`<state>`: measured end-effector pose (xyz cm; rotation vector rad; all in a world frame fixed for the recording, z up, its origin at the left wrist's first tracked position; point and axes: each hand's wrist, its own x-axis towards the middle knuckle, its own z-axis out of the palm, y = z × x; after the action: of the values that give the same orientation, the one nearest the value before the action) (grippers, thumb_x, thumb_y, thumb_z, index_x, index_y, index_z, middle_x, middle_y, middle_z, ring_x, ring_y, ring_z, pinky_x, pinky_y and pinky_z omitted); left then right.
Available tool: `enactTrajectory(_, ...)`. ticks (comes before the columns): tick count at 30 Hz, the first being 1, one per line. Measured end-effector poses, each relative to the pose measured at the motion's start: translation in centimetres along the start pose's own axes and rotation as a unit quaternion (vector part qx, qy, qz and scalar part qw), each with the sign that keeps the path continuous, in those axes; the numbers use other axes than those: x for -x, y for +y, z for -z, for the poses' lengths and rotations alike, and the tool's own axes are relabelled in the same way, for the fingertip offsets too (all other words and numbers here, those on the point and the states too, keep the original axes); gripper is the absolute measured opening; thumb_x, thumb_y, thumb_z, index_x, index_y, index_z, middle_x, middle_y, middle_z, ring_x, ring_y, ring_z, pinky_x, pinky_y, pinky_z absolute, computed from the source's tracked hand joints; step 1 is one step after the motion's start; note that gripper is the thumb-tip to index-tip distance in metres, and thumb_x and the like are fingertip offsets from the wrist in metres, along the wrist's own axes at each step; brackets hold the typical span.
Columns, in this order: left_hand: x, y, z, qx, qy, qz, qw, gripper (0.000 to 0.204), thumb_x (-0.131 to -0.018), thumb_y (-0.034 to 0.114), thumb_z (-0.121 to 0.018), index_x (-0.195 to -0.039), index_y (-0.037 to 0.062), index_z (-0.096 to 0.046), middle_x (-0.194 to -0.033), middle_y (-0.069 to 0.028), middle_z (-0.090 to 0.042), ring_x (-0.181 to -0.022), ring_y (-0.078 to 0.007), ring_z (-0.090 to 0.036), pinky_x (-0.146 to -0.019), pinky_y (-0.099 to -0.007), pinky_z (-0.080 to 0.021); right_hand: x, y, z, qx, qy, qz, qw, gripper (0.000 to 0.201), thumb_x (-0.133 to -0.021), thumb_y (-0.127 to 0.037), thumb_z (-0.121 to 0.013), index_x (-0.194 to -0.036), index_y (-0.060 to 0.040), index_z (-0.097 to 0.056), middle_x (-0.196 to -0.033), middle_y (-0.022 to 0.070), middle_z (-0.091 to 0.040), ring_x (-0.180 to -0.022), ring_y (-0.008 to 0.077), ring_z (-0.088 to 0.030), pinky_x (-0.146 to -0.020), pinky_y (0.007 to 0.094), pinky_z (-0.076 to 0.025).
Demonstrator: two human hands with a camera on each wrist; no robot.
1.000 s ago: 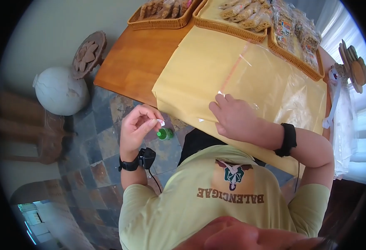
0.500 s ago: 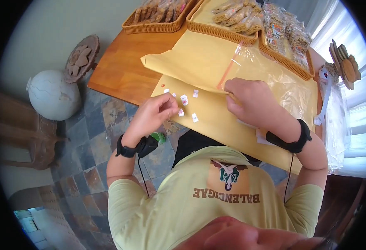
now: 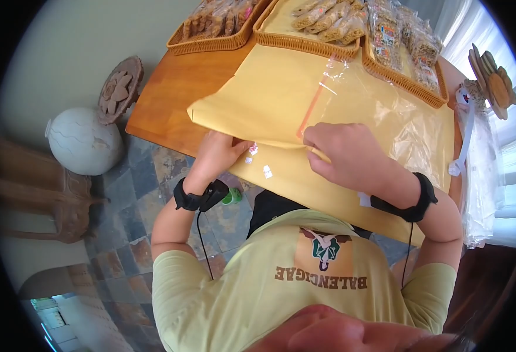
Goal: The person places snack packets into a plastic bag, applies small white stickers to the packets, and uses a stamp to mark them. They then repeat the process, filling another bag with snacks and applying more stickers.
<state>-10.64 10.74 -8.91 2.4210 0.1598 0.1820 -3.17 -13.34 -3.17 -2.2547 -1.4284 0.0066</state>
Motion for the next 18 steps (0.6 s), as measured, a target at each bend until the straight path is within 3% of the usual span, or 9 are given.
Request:
enactTrajectory(4, 0.2, 0.1, 0.0, -0.117, 0.083, -0.126, 0.982, 0.022, -0.072, 0.013, -0.065, -0.090, 0.0020, -0.061, -0.077, -0.0145, -0.063, -0.069, -0.0292, -0.061, -0.061, -0.0361, -0.047, 0.5, -0.1, -0.1, -0.008, -0.034, -0.003, 0.999, 0.009, -0.073, -0.014, -0.055, -0.075, -0.0070, -0.050, -0.068, 0.0091, -0.054, -0.063, 0.0288, -0.055, -0.054, 0.0378, -0.043)
enactTrajectory(5, 0.6, 0.5, 0.1, -0.117, 0.082, -0.127, 0.982, 0.022, -0.072, 0.013, -0.065, -0.090, 0.0020, -0.061, -0.077, -0.0145, -0.063, -0.069, -0.0292, -0.061, -0.061, -0.0361, -0.047, 0.6, -0.1, 0.0, -0.008, -0.034, -0.004, 0.999, 0.009, -0.073, -0.014, -0.055, -0.075, -0.0070, -0.050, -0.068, 0.0091, -0.054, -0.063, 0.0288, -0.055, -0.054, 0.0378, -0.043)
enactTrajectory(7, 1.7, 1.7, 0.4, -0.124, 0.006, 0.016, 0.992, 0.024, -0.072, 0.016, -0.066, -0.091, 0.0031, -0.061, -0.077, -0.0131, -0.063, -0.068, -0.0299, -0.061, -0.059, -0.0367, -0.047, 0.8, -0.2, 0.1, 0.004, -0.044, 0.013, 0.999, 0.012, -0.073, -0.013, -0.053, -0.077, -0.0023, -0.050, -0.068, 0.0115, -0.055, -0.062, 0.0301, -0.057, -0.056, 0.0402, -0.046)
enactTrajectory(11, 3.4, 2.0, 0.4, -0.134, 0.030, -0.002, 0.990, 0.022, -0.071, 0.018, -0.067, -0.085, 0.0031, -0.061, -0.072, -0.0123, -0.062, -0.065, -0.0301, -0.060, -0.057, -0.0371, -0.046, 1.2, -0.6, -0.2, 0.003, -0.056, 0.022, 0.998, 0.014, -0.073, -0.015, -0.054, -0.078, -0.0019, -0.050, -0.070, 0.0126, -0.055, -0.063, 0.0306, -0.057, -0.056, 0.0398, -0.046)
enactTrajectory(14, 4.7, 2.7, 2.0, -0.174, 0.030, -0.012, 0.984, 0.022, -0.070, 0.020, -0.069, -0.081, 0.0025, -0.060, -0.067, -0.0126, -0.061, -0.060, -0.0287, -0.059, -0.053, -0.0352, -0.045, 2.3, -0.7, -0.2, -0.023, -0.079, 0.022, 0.996, 0.015, -0.073, -0.016, -0.057, -0.084, -0.0071, -0.052, -0.075, 0.0091, -0.054, -0.069, 0.0287, -0.056, -0.058, 0.0382, -0.044)
enactTrajectory(16, 5.9, 2.6, 3.8, -0.137, -0.063, -0.010, 0.989, 0.021, -0.072, 0.019, -0.069, -0.080, 0.0025, -0.058, -0.063, -0.0117, -0.059, -0.054, -0.0260, -0.058, -0.050, -0.0327, -0.044, 3.4, -0.7, 0.3, -0.030, -0.102, 0.047, 0.993, 0.020, -0.073, -0.014, -0.059, -0.090, -0.0067, -0.053, -0.079, 0.0101, -0.053, -0.076, 0.0293, -0.055, -0.064, 0.0388, -0.044)
enactTrajectory(18, 6.9, 3.3, 5.8, -0.076, -0.094, -0.022, 0.992, 0.021, -0.072, 0.018, -0.068, -0.081, 0.0028, -0.057, -0.062, -0.0106, -0.058, -0.053, -0.0247, -0.057, -0.049, -0.0318, -0.043, 4.9, -0.8, 2.1, -0.011, -0.104, 0.037, 0.994, 0.023, -0.072, -0.014, -0.060, -0.094, -0.0066, -0.054, -0.080, 0.0103, -0.053, -0.078, 0.0294, -0.054, -0.067, 0.0386, -0.043)
